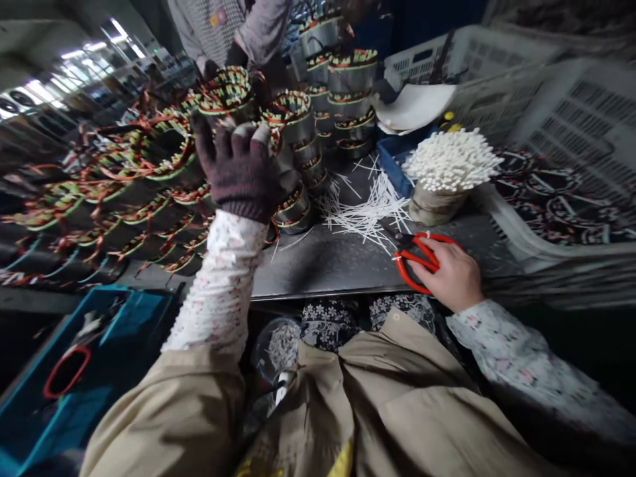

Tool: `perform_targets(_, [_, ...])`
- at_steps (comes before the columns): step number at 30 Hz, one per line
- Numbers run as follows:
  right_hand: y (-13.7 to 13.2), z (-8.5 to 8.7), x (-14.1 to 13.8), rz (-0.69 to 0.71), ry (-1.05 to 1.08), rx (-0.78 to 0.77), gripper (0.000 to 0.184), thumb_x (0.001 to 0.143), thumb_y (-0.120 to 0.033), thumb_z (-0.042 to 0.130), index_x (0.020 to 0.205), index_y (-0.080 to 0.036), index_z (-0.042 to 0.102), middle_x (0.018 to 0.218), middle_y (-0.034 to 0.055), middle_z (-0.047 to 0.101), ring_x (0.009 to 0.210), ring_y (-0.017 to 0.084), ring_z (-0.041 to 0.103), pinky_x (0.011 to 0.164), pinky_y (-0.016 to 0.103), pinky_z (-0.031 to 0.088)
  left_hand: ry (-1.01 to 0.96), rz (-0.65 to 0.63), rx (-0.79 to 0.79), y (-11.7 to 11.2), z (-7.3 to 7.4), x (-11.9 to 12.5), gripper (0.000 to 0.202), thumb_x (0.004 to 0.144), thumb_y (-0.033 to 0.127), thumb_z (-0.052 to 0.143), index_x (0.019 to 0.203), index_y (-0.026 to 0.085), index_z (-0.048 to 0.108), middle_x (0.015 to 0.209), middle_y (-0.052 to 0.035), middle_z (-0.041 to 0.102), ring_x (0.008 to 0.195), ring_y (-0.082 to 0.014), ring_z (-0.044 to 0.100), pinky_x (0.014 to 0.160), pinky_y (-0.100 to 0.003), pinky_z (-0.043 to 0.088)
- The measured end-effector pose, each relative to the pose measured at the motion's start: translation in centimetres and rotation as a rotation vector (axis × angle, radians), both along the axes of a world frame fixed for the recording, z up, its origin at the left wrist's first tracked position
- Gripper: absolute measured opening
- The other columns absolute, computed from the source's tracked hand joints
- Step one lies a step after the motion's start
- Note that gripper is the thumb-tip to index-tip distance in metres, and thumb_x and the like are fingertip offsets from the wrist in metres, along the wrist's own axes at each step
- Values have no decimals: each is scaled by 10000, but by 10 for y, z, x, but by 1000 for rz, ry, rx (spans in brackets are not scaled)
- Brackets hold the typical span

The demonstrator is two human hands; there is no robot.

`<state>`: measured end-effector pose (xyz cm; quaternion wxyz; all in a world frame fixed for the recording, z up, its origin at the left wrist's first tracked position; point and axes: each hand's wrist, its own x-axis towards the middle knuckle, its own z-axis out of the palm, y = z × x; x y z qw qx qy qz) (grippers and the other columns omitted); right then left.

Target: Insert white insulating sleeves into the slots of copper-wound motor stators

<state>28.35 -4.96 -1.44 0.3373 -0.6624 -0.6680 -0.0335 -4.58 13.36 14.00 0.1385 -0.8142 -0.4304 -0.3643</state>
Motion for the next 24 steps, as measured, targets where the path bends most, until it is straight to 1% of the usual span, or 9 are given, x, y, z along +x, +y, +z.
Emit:
perform_targets(1, [-3, 0, 1, -22, 37, 14, 447, 892, -471, 549, 1153, -141, 700, 1093, 154, 731, 987, 302, 690, 919, 466, 558, 11, 20, 72, -16, -8, 12, 752, 858, 776, 559, 1444, 310, 491, 1506, -12, 513, 1500, -333, 246, 1292, -583, -154])
perform_targets(2, [-7, 0, 2, -51, 74, 39, 453, 882, -491, 568, 1144, -144, 696, 1077, 154, 732, 937, 292, 694, 888, 461, 572, 38, -14, 98, -30, -19, 28, 777, 862, 736, 590, 1484, 289, 457, 1552, -39, 470, 1523, -335, 232, 1306, -578, -93])
perform_targets(5, [-23, 1, 6, -138, 134, 122, 484, 869, -523, 616, 1162, -141, 676, 1000, 142, 733, 760, 242, 678, 747, 405, 593, 204, -236, -135, -48, -62, 90, 690, 888, 646, 623, 1439, 241, 534, 1536, -94, 492, 1492, -361, 345, 1277, -578, 168])
perform_targets(8, [-39, 5, 10, -154, 84, 145, 474, 880, -534, 626, 1162, -155, 673, 925, 117, 722, 693, 217, 656, 692, 374, 586, 346, -290, -409, -31, -98, 153, 574, 895, 560, 657, 1381, 259, 609, 1572, -103, 463, 1502, -407, 326, 1246, -627, 179])
perform_targets(11, [-44, 10, 18, -133, 2, 118, 437, 907, -521, 608, 1154, -167, 676, 924, 121, 714, 714, 229, 662, 725, 398, 593, 434, -300, -566, -6, -112, 188, 583, 879, 510, 686, 1410, 287, 594, 1634, -114, 369, 1526, -435, 267, 1235, -674, 143])
perform_targets(14, [-37, 14, 28, -90, -79, 55, 411, 927, -477, 583, 1167, -158, 678, 1001, 148, 716, 840, 273, 682, 808, 450, 593, 466, -337, -633, 3, -114, 188, 596, 891, 501, 673, 1434, 275, 576, 1586, -121, 438, 1468, -389, 388, 1226, -595, 264])
perform_targets(17, [-22, 16, 38, -39, -177, 5, 391, 934, -419, 562, 1152, -123, 695, 1069, 174, 704, 955, 311, 665, 856, 474, 574, 423, -356, -625, -2, -120, 169, 584, 907, 536, 650, 1419, 262, 590, 1502, -103, 536, 1364, -321, 512, 1180, -494, 380])
perform_targets(21, [-5, 19, 41, -23, -275, -25, 350, 951, -359, 518, 1044, -98, 732, 1020, 184, 672, 909, 310, 636, 821, 464, 555, 398, -391, -596, -11, -128, 138, 574, 942, 585, 592, 1396, 235, 605, 1482, -103, 554, 1345, -282, 527, 1183, -459, 389])
perform_targets(24, [4, 26, 27, 7, -305, 34, 364, 962, -373, 521, 1015, -84, 736, 1007, 192, 663, 905, 313, 627, 829, 471, 554, 414, -390, -582, -18, -125, 120, 627, 927, 630, 594, 1415, 236, 586, 1539, -110, 497, 1418, -301, 463, 1228, -480, 331])
